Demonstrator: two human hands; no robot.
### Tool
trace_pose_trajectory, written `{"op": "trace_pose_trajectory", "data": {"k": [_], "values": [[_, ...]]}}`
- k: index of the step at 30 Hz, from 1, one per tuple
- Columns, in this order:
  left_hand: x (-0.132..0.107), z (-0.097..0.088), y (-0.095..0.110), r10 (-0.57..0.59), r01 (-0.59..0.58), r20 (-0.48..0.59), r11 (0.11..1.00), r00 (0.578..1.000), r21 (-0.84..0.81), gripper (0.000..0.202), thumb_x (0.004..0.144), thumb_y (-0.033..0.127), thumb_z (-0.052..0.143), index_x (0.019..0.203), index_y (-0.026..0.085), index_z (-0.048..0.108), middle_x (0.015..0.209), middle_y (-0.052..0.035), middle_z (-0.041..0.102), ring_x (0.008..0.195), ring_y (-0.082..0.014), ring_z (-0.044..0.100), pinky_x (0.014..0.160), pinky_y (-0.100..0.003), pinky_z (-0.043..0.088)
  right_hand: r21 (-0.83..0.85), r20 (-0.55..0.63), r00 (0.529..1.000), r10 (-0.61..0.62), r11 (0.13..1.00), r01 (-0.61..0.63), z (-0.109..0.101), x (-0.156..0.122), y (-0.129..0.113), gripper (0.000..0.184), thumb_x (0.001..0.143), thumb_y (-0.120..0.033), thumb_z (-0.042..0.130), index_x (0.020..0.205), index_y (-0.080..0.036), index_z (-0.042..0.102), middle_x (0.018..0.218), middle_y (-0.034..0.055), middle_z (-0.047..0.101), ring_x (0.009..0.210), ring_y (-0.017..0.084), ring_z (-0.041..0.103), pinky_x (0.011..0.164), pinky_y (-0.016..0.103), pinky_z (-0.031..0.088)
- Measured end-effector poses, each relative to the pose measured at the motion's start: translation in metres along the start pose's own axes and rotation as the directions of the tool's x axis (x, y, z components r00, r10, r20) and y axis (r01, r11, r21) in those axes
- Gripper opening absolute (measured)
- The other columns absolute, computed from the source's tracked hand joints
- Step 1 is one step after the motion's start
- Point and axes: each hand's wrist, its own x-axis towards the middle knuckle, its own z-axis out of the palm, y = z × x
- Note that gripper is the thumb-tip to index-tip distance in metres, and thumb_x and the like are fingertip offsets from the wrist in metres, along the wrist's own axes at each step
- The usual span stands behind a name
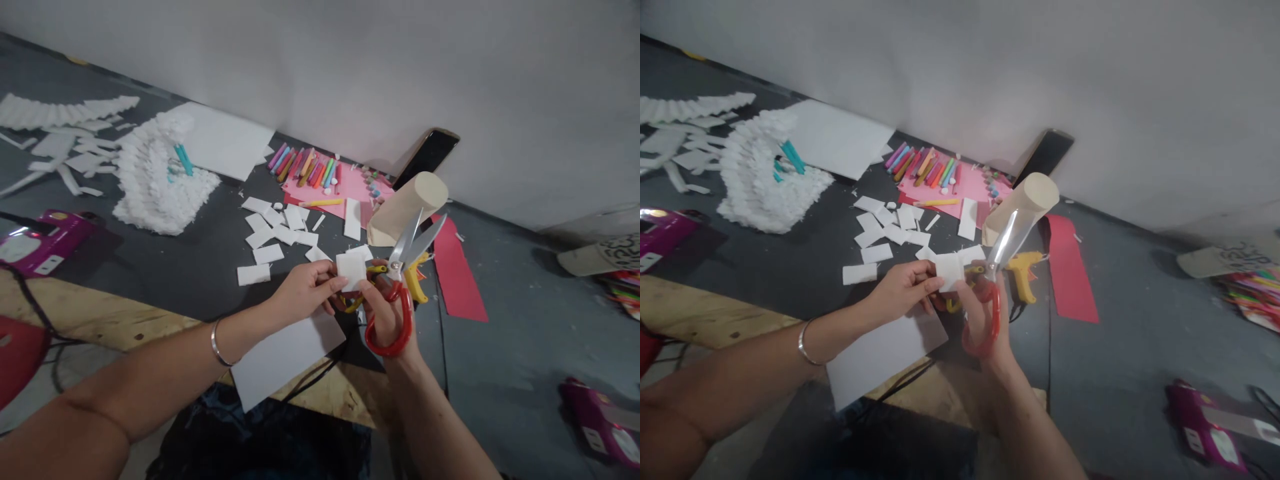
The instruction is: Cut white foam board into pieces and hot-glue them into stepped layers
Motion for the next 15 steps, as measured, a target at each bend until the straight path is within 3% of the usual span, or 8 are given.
{"op": "trace_pose_trajectory", "data": {"k": [15], "values": [[0.0003, 0.0010, 0.0027, -0.025, 0.024, -0.003, 0.998, 1.000, -0.064, 0.027, 0.078, 0.043, 0.067, 0.079, 0.017, 0.058, 0.063, 0.0004, 0.063, 0.056, -0.0155, 0.068, 0.045, -0.021, 0.053, -0.133, 0.021, 0.999, -0.030, 0.991, 0.033, 0.0013, 0.0000, -0.0076, 0.035, 0.081, -0.036, 0.064, 0.109, -0.023, 0.047, 0.090, 0.0036, 0.063, 0.077, 0.020, 0.065, 0.070, 0.037, 0.055]]}}
